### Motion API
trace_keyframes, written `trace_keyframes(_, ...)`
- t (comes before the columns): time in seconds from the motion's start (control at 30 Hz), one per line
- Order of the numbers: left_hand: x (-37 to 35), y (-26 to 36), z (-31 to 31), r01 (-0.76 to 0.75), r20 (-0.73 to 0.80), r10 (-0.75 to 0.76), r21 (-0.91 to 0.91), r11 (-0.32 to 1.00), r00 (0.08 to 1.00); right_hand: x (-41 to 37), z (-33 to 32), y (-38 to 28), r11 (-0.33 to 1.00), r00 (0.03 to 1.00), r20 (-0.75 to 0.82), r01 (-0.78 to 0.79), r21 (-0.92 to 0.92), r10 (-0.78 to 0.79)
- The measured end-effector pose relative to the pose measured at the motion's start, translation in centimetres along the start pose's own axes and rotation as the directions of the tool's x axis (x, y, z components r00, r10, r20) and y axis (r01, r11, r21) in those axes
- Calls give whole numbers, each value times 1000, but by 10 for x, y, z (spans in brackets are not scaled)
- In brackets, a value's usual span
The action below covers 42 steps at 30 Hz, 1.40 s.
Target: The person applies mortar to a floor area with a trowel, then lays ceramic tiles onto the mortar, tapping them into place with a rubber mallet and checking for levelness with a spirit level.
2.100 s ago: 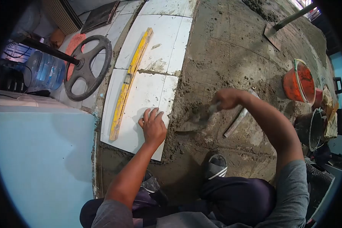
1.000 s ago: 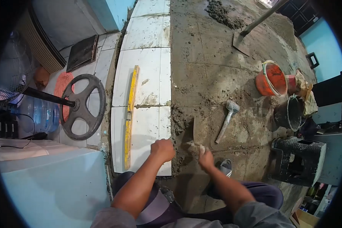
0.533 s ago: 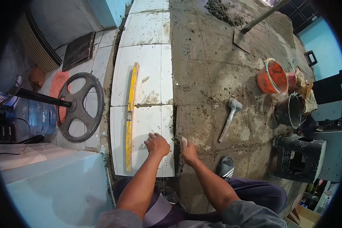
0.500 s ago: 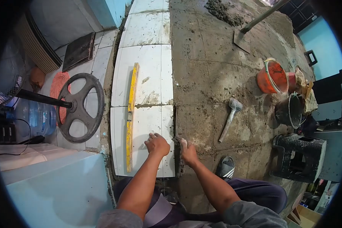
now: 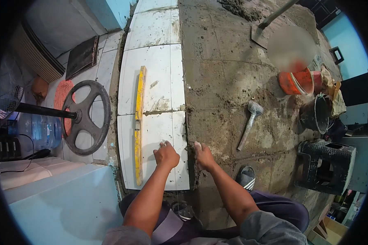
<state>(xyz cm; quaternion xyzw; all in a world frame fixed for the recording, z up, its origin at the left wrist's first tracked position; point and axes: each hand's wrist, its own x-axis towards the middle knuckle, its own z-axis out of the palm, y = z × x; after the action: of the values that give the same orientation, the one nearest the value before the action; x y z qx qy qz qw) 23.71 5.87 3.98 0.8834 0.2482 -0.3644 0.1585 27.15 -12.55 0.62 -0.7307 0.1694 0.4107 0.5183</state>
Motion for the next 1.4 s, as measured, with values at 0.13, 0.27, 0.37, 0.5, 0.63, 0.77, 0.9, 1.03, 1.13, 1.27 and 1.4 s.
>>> trace_keyframes(0.13,1,5,-4,22,34,-22,18,1000,999,0,-18,41,974,988,3,155,-166,-156)
trace_keyframes(0.27,5,8,-3,42,15,-43,50,998,999,-11,-58,34,944,971,-41,221,-244,-237)
trace_keyframes(0.37,5,8,6,49,-21,-47,91,995,999,48,-66,19,944,940,-160,271,-189,-302)
trace_keyframes(0.5,9,15,5,71,-38,-68,82,994,997,81,-34,-16,916,914,-174,322,-240,-367)
trace_keyframes(0.63,9,16,6,59,-40,-54,126,990,998,79,-16,-26,918,916,-186,304,-253,-355)
trace_keyframes(0.77,6,18,-1,41,-70,-35,89,995,997,53,-14,-24,911,940,-117,272,-310,-321)
trace_keyframes(0.9,6,20,-7,49,-37,-47,46,998,998,13,-34,11,889,939,-35,311,-335,-342)
trace_keyframes(1.03,11,12,0,48,-51,-46,42,998,998,10,-62,31,912,927,-95,331,-242,-362)
trace_keyframes(1.13,10,12,4,32,-87,-27,53,998,996,45,-57,9,921,932,-174,258,-291,-317)
trace_keyframes(1.27,12,9,10,18,-127,-11,50,999,992,72,-4,7,931,929,-192,267,-249,-317)
trace_keyframes(1.4,7,10,0,13,-87,-12,5,1000,996,38,-6,9,913,930,-100,321,-253,-354)
